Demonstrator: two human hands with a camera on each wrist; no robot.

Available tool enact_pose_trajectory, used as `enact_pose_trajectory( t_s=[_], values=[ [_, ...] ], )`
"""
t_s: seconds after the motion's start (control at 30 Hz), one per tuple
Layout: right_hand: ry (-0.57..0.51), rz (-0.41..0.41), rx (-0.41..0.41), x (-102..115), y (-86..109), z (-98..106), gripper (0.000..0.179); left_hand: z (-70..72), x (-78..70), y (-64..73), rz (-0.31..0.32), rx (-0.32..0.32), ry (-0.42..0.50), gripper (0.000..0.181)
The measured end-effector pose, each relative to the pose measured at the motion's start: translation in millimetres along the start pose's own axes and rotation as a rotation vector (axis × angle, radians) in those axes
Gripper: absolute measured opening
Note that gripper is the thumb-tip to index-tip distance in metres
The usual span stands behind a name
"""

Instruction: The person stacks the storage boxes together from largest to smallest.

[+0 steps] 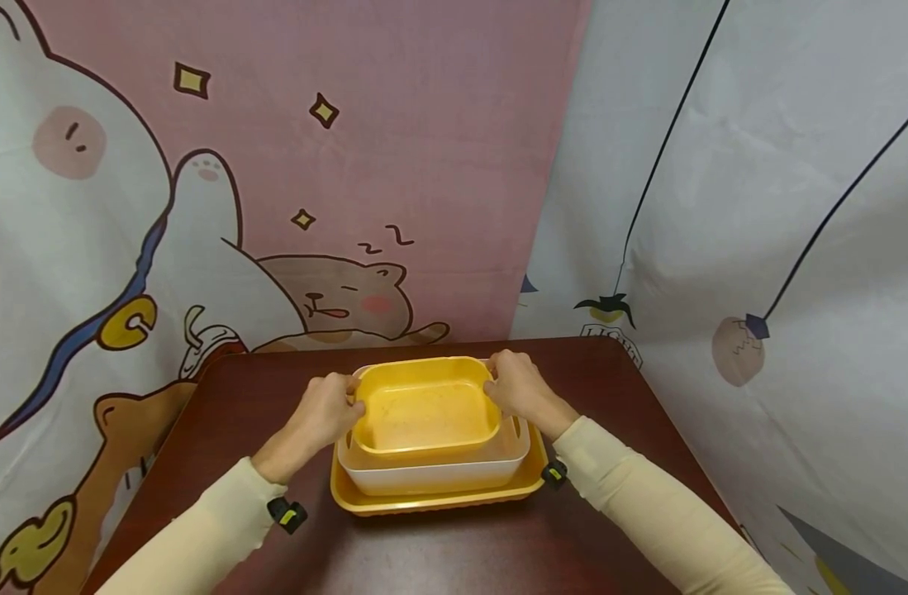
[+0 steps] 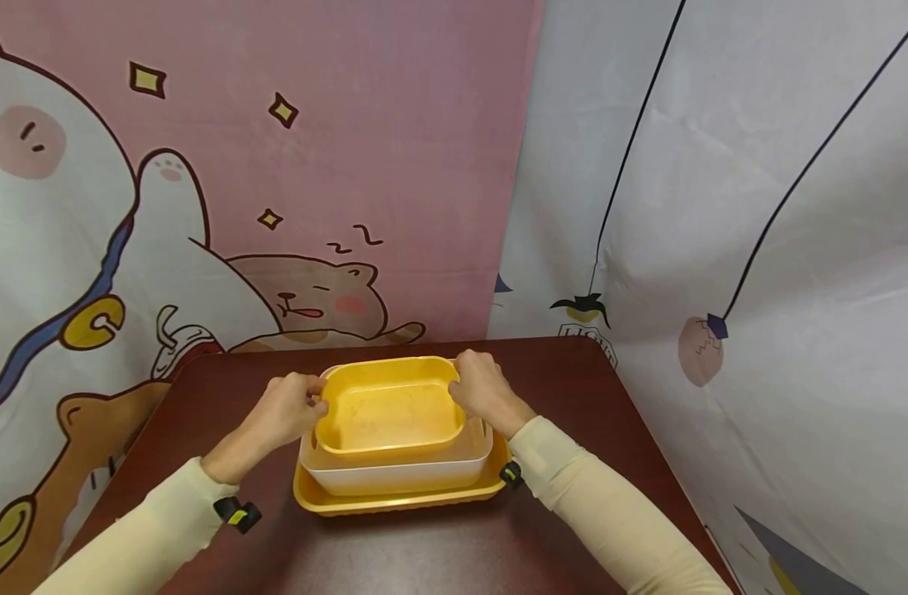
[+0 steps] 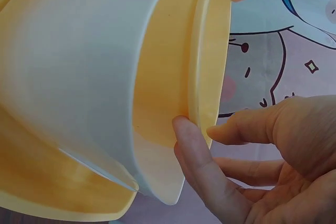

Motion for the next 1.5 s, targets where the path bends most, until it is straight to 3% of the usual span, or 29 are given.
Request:
enact_pose_trajectory(
  t_s=[0.17, 0.27, 0.47, 0.57, 0.7, 0.9, 1.13, 1.23, 1.43, 1.5],
  values=[
    [0.004, 0.01, 0.022, -1.6, -1.2, -1.0, 0.037, -1.9, 2.0, -1.8, 0.03, 0.033, -0.005, 0.011],
    [0.015, 0.018, 0.033, -2.0, -1.9, -1.0, 0.034, -3.3, 1.9, -2.5, 0.052, 0.045, -0.006, 0.024],
    [0.079, 0.034, 0.044, -1.3, -3.8, -1.1, 0.014, -5.7, 2.3, -6.7, 0.089, 0.083, -0.018, 0.037],
    [0.098, 0.033, 0.05, -0.3, -5.0, -1.5, 0.005, -6.1, 2.1, -8.6, 0.1, 0.088, -0.028, 0.03],
    [0.113, 0.028, 0.064, 0.3, -6.3, -2.4, 0.01, -6.8, 2.0, -10.4, 0.113, 0.092, -0.037, 0.011],
    [0.138, 0.026, 0.087, 1.2, -6.2, -2.6, 0.015, -9.1, 3.6, -14.1, 0.123, 0.106, -0.043, 0.023],
    [0.14, 0.025, 0.101, 1.9, -5.6, -2.2, 0.006, -11.0, 2.1, -15.1, 0.111, 0.111, -0.036, 0.013],
    [0.141, 0.018, 0.115, 2.5, -6.1, -2.8, 0.011, -10.7, 1.1, -15.8, 0.111, 0.118, -0.037, 0.013],
    [0.147, -0.004, 0.14, 5.3, -8.5, -3.5, 0.012, -9.5, 0.4, -18.2, 0.102, 0.133, -0.067, 0.045],
    [0.157, -0.009, 0.147, 5.9, -9.8, -4.4, 0.013, -9.4, -0.1, -19.2, 0.108, 0.137, -0.068, 0.045]
  ],
)
Point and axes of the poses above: each hand's wrist, its own y-axis away from the middle knuckle, its own z-axis out of the back of the hand, x = y × z, the point moved 1 cm from there along -y, towards the middle knuckle, and after that the axes turned 14 degrees about y, right-handed, at the moved point
